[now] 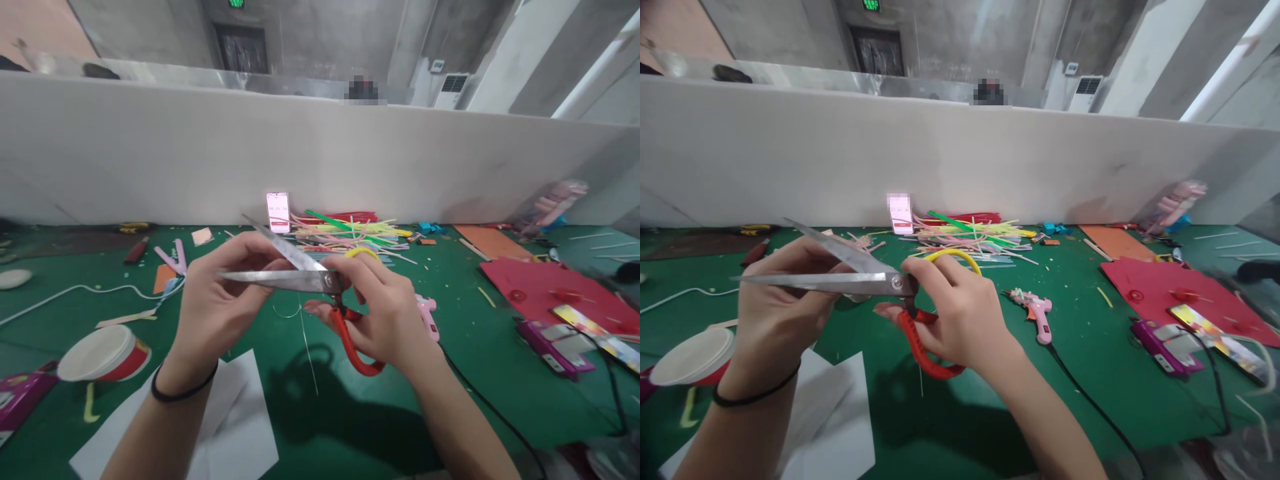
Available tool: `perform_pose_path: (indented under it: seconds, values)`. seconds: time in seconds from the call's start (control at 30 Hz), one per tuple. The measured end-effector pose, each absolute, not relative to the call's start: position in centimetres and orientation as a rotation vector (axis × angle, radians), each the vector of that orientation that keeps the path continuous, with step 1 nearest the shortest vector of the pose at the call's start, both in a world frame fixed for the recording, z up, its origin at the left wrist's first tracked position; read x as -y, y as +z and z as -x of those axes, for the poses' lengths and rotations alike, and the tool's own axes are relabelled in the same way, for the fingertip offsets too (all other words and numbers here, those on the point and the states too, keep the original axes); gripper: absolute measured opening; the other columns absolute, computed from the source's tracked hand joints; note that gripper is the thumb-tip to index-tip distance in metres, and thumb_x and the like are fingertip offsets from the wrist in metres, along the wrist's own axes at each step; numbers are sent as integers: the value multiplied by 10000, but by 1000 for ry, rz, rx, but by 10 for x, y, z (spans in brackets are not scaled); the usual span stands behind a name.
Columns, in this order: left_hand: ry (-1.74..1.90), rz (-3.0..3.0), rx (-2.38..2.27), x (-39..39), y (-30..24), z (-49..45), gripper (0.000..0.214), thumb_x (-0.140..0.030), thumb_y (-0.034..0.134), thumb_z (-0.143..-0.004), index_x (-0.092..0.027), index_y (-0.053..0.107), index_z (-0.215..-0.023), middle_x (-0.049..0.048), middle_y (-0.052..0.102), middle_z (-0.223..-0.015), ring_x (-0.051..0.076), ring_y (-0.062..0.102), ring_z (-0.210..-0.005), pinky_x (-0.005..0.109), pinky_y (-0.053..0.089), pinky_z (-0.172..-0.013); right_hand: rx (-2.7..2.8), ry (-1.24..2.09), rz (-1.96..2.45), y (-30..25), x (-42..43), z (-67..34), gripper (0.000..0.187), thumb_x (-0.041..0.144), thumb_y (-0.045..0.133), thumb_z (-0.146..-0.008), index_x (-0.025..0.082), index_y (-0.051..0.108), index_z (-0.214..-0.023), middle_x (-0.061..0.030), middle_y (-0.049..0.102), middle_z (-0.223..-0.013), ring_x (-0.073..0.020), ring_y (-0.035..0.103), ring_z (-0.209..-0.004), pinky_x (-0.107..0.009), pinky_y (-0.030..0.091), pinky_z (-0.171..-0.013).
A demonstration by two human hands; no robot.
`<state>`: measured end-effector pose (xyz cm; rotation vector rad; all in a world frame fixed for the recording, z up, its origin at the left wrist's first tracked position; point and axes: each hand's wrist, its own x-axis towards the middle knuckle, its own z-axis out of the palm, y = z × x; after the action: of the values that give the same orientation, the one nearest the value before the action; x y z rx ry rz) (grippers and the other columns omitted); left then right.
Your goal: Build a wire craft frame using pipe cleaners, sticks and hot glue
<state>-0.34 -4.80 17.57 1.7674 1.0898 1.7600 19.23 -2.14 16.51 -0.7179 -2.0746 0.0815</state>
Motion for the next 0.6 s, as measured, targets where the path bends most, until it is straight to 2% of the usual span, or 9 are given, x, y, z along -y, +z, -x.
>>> perform_pose_path:
  seconds: [0.37,0.6]
  values:
    - [1799,-1827,-1138,46,173,3,74,-193,706,-831,-243,744,-870,-33,724,-804,95,641,-688,192,523,-617,2041,18,738,165,22,-192,322,375,678,-837,247,609,-1124,-48,653,-859,-162,566,-680,-302,469,-590]
    - [1852,-1998,-1176,43,174,5,84,-185,677,-855,-218,741,-811,-40,716,-780,82,641,-669,182,516,-590,2053,-65,753,163,19,-193,336,417,631,-871,182,605,-1109,-63,659,-884,-166,604,-750,-306,511,-680]
